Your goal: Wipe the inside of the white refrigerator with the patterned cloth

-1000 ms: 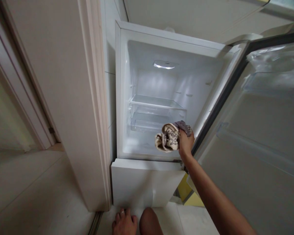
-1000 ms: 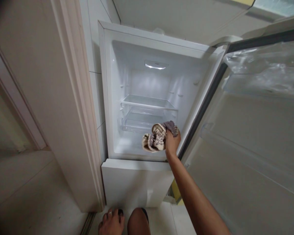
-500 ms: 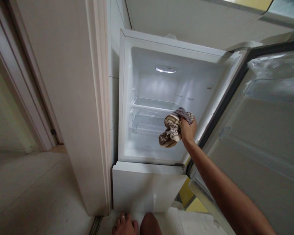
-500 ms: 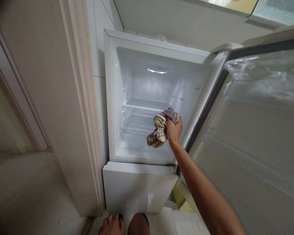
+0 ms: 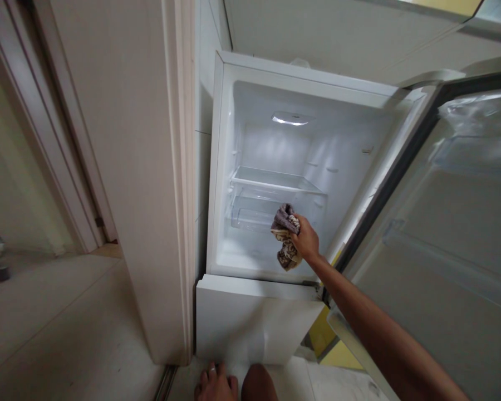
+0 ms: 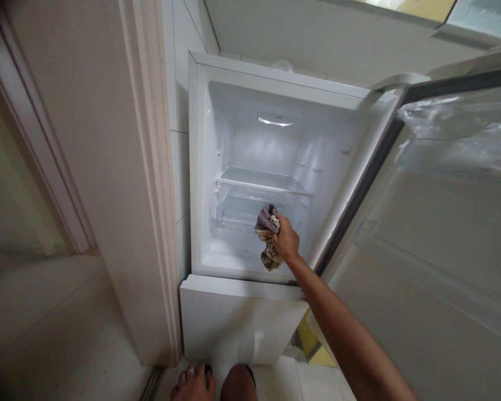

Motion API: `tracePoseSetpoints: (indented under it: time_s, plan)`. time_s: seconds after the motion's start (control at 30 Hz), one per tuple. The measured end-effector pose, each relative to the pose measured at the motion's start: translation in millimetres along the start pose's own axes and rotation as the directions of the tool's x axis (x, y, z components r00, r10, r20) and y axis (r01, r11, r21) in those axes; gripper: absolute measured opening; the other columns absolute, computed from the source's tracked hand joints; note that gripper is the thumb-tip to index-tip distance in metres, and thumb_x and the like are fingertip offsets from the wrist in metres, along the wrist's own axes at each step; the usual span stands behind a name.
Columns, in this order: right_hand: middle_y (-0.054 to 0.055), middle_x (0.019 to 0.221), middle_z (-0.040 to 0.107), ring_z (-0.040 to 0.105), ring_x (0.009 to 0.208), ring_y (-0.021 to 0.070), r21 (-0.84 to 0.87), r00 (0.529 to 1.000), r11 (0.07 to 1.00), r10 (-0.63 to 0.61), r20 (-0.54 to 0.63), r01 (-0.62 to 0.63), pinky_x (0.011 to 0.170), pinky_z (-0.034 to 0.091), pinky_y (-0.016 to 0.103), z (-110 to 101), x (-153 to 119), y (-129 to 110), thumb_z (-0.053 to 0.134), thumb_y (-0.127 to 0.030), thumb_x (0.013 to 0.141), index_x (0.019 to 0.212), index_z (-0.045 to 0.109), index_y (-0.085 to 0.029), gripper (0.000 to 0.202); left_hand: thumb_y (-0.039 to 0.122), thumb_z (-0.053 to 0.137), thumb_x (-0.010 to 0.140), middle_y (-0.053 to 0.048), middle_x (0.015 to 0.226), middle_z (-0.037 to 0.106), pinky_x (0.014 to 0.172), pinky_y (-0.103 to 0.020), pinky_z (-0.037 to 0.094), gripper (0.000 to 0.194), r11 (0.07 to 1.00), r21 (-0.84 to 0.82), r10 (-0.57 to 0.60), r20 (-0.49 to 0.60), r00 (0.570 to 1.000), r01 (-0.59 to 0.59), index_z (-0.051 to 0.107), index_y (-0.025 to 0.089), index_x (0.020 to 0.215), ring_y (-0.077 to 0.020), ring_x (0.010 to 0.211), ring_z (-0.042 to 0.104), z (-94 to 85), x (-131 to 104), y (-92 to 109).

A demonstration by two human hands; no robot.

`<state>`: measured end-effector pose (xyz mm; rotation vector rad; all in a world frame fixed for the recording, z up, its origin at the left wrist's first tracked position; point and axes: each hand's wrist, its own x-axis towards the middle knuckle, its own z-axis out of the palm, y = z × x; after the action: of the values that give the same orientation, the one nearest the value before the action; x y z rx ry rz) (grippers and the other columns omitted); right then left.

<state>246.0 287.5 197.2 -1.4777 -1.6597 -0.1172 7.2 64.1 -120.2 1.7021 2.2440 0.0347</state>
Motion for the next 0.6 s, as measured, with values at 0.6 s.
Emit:
tracePoseSetpoints:
  time_s: [0.6]
  plan:
    - [0.01,0.147,0.071,0.07,0.126,0.0353,-0.083,0.996,0.994,0.071,-0.056,-0.075,0.107,0.059,0.05,1,5,14,0.056,-0.02,0.077,0.146,0.062,-0.022,0.069,0.023,0.032,0.101,-0.016,0.152,0.068,0.108,-0.048,0.056,0.053,1.0,-0.002,0.008,0.008,1.0,-0.008,0.074,0.019,0.134,-0.0332,0.139,0.065,-20.4,-12,4]
